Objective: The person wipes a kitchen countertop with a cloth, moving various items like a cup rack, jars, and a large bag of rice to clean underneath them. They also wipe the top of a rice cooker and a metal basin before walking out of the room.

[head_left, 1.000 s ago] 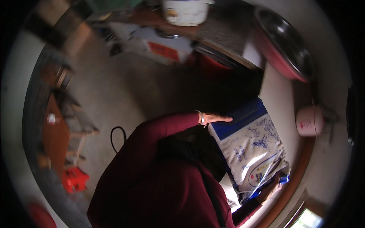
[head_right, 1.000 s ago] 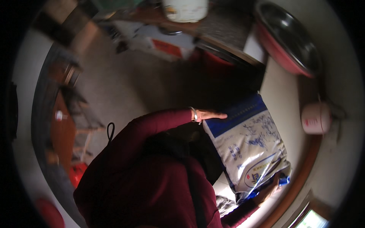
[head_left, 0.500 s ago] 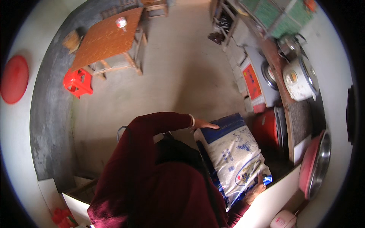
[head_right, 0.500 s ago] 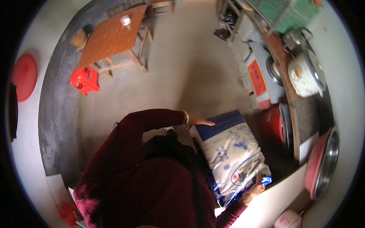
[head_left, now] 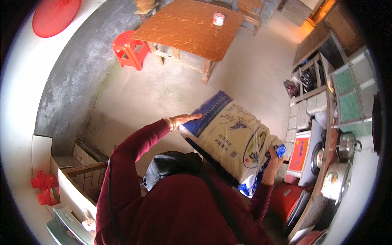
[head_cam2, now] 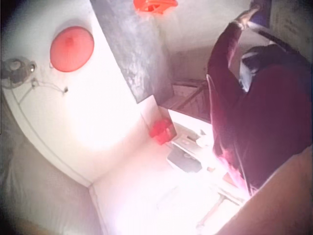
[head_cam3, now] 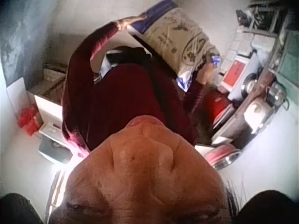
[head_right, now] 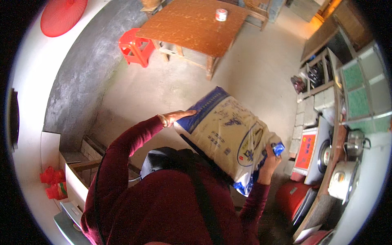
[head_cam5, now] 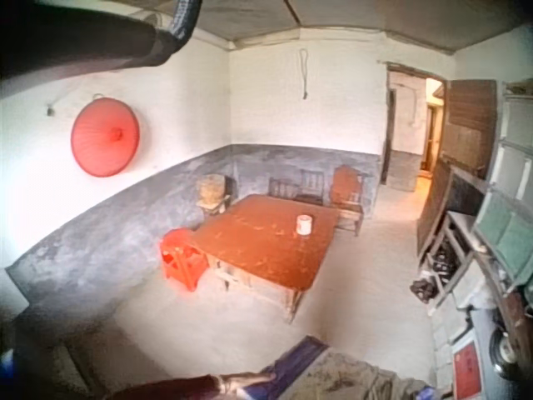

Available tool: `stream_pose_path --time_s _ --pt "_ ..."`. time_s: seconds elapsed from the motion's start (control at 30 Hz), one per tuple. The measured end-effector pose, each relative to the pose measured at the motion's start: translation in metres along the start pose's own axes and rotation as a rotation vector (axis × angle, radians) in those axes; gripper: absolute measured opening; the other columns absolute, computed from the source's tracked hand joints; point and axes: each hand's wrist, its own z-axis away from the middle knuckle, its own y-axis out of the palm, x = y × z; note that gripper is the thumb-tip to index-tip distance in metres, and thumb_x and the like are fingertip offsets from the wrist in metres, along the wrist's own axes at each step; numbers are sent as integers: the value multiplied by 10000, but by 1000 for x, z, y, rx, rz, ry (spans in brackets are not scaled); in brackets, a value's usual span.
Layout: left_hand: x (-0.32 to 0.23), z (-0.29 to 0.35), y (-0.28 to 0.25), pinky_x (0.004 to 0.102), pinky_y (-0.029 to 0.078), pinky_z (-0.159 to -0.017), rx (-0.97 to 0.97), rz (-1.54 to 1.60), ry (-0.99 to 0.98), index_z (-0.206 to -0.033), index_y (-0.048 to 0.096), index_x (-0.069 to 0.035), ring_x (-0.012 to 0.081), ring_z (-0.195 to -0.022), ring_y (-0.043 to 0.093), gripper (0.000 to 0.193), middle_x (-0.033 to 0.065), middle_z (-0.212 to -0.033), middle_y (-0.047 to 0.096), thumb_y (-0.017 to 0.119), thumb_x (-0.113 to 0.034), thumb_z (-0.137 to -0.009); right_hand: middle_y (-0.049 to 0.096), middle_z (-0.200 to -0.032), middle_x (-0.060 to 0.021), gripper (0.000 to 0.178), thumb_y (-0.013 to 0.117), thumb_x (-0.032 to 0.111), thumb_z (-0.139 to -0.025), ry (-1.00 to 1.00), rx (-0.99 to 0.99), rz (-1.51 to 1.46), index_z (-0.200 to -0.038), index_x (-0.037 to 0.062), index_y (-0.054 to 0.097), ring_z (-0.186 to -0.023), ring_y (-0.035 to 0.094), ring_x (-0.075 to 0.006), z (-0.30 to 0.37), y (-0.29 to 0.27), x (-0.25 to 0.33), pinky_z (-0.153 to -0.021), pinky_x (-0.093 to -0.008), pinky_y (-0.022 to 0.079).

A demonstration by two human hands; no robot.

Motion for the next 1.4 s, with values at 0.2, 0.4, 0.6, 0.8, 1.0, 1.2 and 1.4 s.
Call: stream_pose_path --time_s 0.2,0.4,0.6,0.8,1.0,1.2,1.4 --pt "36 0 57 285 517 -806 -151 548 42 -1166 564 3 160 -845 659 587 95 -1030 661 589 -488 -846 626 -844 -22 167 664 57 -779 -82 335 -76 -932 -4 636 -712 578 -121 -81 3 -33 -656 -254 462" --pt "90 -45 77 322 535 -787 -324 566 193 -1184 541 -9 168 -825 656 620 109 -1025 649 606 -510 -825 623 -832 -10 130 664 58 -789 -121 508 -101 -902 -1 644 -709 567 -103 -141 17 -65 -634 -260 448" --pt "95 -51 103 327 509 -833 -538 492 240 -1210 529 -12 190 -880 647 709 112 -1075 638 619 -571 -783 614 -798 -3 117 680 58 -769 -227 595 -127 -867 11 638 -673 554 -98 -174 34 -90 -613 -254 438" --pt "94 -55 93 330 503 -846 -566 422 341 -1194 546 -13 188 -912 642 680 118 -1091 633 605 -563 -798 613 -811 -6 123 686 46 -758 -270 615 -276 -866 17 634 -699 557 -103 -170 35 -92 -635 -257 436" --pt "58 -49 87 279 413 -948 -461 341 473 -1254 509 -22 158 -1038 585 635 73 -1178 600 554 -515 -857 638 -835 -27 146 684 17 -744 -320 526 -435 -882 -2 643 -680 578 -111 -160 33 -102 -640 -259 464" --pt "49 -38 57 300 388 -970 -546 147 210 -1281 489 -26 174 -1119 540 744 106 -1255 549 583 -583 -797 633 -795 -3 130 689 8 -725 -232 420 -483 -850 12 655 -668 569 -97 -161 32 -123 -623 -249 454" --pt "32 -37 46 294 477 -886 -435 247 257 -1257 488 13 191 -950 628 714 122 -1150 605 636 -513 -798 634 -792 8 124 681 7 -714 -223 405 -523 -834 33 665 -683 570 -99 -163 45 -135 -639 -255 455"
